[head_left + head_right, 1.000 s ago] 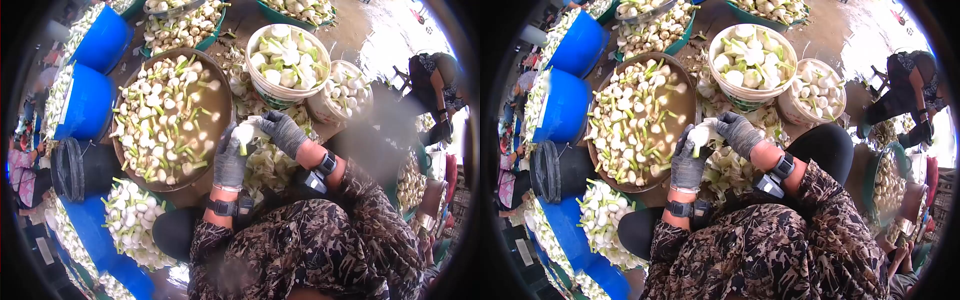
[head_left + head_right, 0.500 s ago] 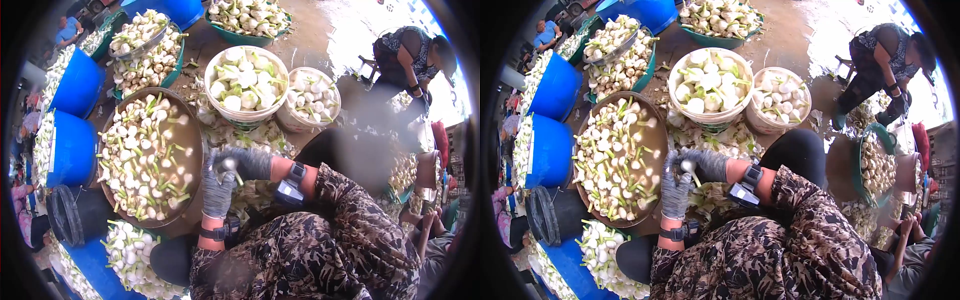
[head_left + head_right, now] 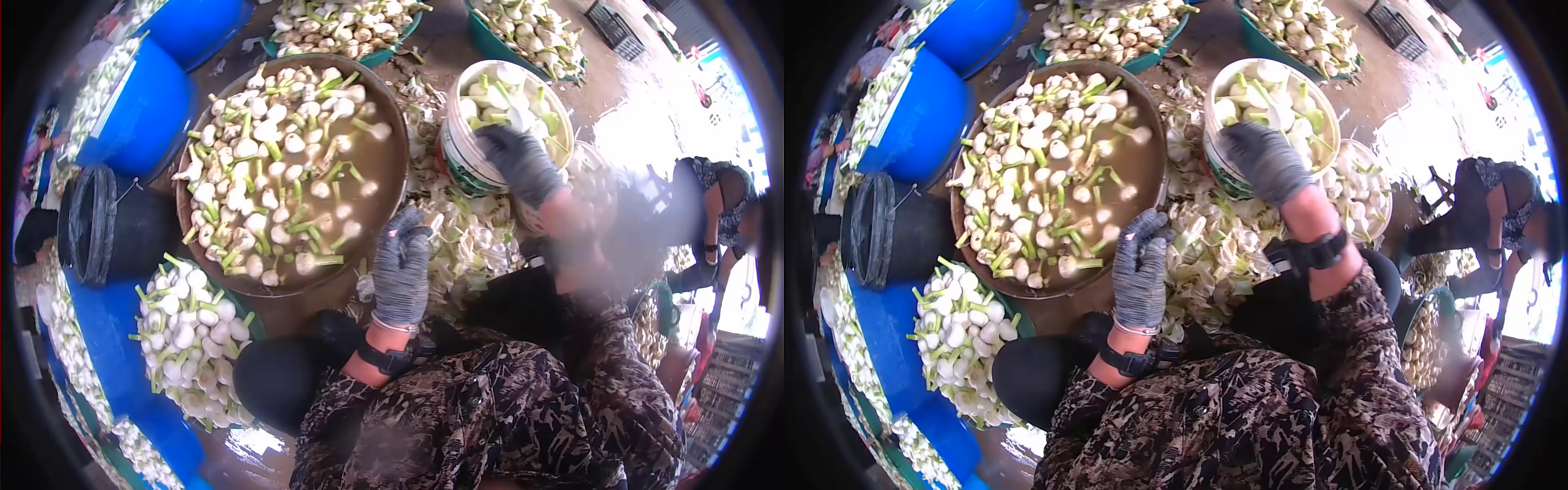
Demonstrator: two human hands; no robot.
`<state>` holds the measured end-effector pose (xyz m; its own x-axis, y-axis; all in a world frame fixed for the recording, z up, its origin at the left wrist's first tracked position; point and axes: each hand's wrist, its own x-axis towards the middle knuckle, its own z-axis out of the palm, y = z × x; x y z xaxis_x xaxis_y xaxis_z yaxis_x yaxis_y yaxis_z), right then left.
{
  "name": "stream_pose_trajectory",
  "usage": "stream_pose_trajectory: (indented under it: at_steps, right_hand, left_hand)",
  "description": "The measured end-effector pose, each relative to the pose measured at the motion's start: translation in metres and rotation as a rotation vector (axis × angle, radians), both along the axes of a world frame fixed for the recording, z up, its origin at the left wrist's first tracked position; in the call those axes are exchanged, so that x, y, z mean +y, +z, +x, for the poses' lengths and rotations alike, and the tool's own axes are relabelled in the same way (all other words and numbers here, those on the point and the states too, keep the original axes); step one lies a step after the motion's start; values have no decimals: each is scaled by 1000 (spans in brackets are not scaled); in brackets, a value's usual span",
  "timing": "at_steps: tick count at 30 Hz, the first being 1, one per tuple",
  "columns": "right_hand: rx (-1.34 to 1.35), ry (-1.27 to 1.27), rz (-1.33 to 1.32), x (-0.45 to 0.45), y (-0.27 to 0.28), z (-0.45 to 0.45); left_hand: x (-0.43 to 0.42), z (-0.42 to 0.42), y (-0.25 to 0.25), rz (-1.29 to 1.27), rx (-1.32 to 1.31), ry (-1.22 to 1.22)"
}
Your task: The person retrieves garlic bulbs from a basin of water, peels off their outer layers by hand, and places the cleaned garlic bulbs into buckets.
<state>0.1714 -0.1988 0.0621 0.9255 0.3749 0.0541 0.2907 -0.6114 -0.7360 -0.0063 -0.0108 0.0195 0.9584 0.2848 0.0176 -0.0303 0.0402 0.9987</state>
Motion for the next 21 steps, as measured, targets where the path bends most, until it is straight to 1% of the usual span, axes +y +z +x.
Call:
stream_pose_trajectory:
  at_steps: [1,3,4,5,6,7,8,9,10,11,13,14,15,16,17,18,19,20,21]
  right_hand:
    - [118,88,-120,39,-4,-8]
    - [4,334,-259,97,-43,-11]
    - [-87,435,-416,121,-67,-7]
    - [-186,537,-569,143,-93,-3]
    - [-182,566,-687,162,-120,0]
    - [-125,508,-728,172,-132,-4]
    - [-157,538,-612,170,-144,-7]
    - [3,659,-780,187,-148,3]
    - [41,670,-785,193,-153,8]
    - [81,627,-751,193,-156,9]
    - [141,538,-616,195,-151,12]
    - [48,594,-571,192,-168,21]
    - [-50,646,-527,189,-185,31]
    - [295,493,-211,187,-156,21]
    - [632,292,101,176,-120,2]
    - [576,272,212,174,-77,-19]
    - [399,353,266,165,-58,-31]
    - [485,328,223,157,-35,-44]
    - [494,366,295,148,-33,-53]
  left_hand:
    - [2,1,4,-19,2,-7]
    - [9,4,3,-31,-28,-3]
    - [13,4,9,-72,33,19]
    - [16,4,20,-241,32,61]
    - [21,3,27,-245,111,75]
    - [29,2,32,-239,181,109]
    - [33,0,30,-273,172,135]
    - [37,-3,25,-299,153,166]
    - [42,-4,18,-303,157,162]
    - [45,-3,6,-315,154,159]
    - [45,-1,-28,-306,6,224]
    - [54,3,-32,-280,-21,248]
    - [56,5,-35,-380,-14,345]
    - [50,6,-41,-503,10,426]
    - [56,3,-51,-206,62,405]
    - [62,1,-63,91,113,404]
    - [64,-1,-37,-211,146,388]
    - [66,-2,-7,-511,183,408]
    - [70,-8,16,-271,220,315]
